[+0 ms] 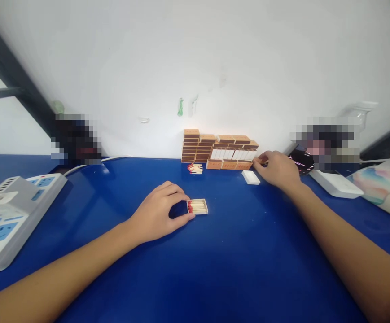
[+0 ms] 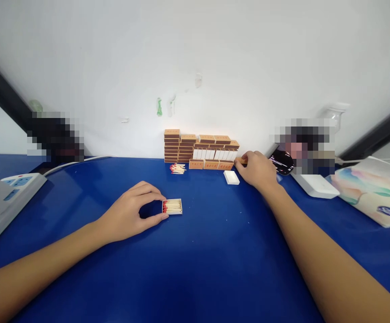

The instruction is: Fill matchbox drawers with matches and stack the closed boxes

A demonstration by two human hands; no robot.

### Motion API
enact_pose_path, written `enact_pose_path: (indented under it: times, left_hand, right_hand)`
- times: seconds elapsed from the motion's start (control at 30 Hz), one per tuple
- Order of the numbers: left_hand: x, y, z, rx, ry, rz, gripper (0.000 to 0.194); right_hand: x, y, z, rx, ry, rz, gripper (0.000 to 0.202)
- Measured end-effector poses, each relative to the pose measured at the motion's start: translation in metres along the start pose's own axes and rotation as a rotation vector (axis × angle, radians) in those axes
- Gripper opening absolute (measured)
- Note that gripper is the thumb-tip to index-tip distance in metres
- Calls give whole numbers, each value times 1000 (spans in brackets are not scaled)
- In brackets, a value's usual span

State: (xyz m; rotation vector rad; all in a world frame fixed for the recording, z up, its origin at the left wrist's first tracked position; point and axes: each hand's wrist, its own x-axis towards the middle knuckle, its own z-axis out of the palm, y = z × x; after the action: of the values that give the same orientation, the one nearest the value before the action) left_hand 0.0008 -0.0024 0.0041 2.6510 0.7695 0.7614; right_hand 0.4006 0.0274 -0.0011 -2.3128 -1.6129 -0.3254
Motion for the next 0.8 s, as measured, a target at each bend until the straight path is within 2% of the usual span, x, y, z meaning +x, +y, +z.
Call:
enact_pose_path:
  times: [0.23, 0.53, 0.63, 0.8]
  left_hand:
    - [1, 0, -1, 2, 1, 0, 27]
    - [0, -1, 1, 1, -1, 1, 28]
    - [0, -2, 0, 14, 2, 0, 28]
    - [-1, -1, 0, 15, 26, 6, 27]
  right_hand:
    - [2, 1, 4, 25, 3, 23, 42]
    - [2, -4, 6, 118, -16, 153, 50]
    - [2, -3, -5, 156, 10, 188, 51]
    - [-5, -3, -47, 215, 98, 205, 63]
